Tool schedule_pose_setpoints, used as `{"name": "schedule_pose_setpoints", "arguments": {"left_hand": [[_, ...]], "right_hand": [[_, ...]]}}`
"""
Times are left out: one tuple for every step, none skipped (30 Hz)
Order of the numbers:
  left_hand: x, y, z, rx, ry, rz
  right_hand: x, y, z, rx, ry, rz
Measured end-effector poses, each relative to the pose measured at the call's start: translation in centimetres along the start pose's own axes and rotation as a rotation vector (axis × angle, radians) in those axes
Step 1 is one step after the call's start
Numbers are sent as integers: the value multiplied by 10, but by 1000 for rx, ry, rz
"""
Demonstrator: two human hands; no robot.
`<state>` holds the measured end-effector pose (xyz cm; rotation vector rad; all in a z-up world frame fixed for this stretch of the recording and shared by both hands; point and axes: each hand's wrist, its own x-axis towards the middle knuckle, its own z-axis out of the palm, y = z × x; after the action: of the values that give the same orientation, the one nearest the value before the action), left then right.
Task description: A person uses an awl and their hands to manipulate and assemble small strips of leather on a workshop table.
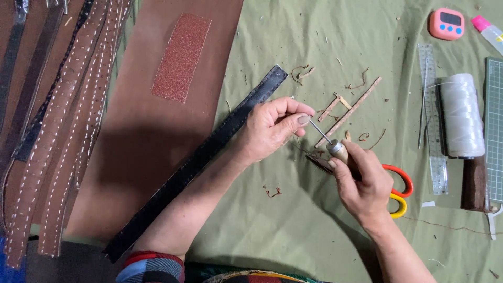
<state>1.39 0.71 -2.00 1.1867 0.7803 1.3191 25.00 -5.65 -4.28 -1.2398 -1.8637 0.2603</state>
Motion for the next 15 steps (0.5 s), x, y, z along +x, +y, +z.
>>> {"name": "schedule_pose_setpoints", "arguments": {"left_hand": [[0,-1,-2,0,0,0],[-1,-2,-3,0,-25,0],[-1,-3,-5,-1,-51,1],[-1,-6,-7,0,-51,1],[0,-8,-9,-13,-70,-5],[0,-10,-11,-27,-89,-11],[0,-8,-11,-27,-89,-10],[0,-7,-12,-37,-103,-7],[-1,-6,-13,-47,-117,-4],[0,-8,-13,-48,-115,-3],[1,-11,-13,-28,-97,-7],[2,-14,-12,-9,-81,-11],[2,-16,-12,-10,-81,-11],[2,-17,-12,-11,-71,-21],[2,-19,-12,-13,-62,-31]], "right_hand": [[3,-4,-3,0,0,0],[6,-8,-5,270,-113,222],[9,-12,-8,541,-227,443],[8,-11,-5,542,-227,442],[6,-9,-1,898,-234,607],[5,-8,1,1255,-236,769],[2,0,2,1256,-236,768],[-1,8,3,1442,-342,864],[-4,16,5,1628,-452,957],[-2,9,4,1627,-455,958],[1,1,4,1530,-396,918],[4,-6,3,1432,-337,878],[4,-10,1,1431,-338,878],[5,-15,-1,962,-259,741],[5,-19,-3,498,-177,592]]}}
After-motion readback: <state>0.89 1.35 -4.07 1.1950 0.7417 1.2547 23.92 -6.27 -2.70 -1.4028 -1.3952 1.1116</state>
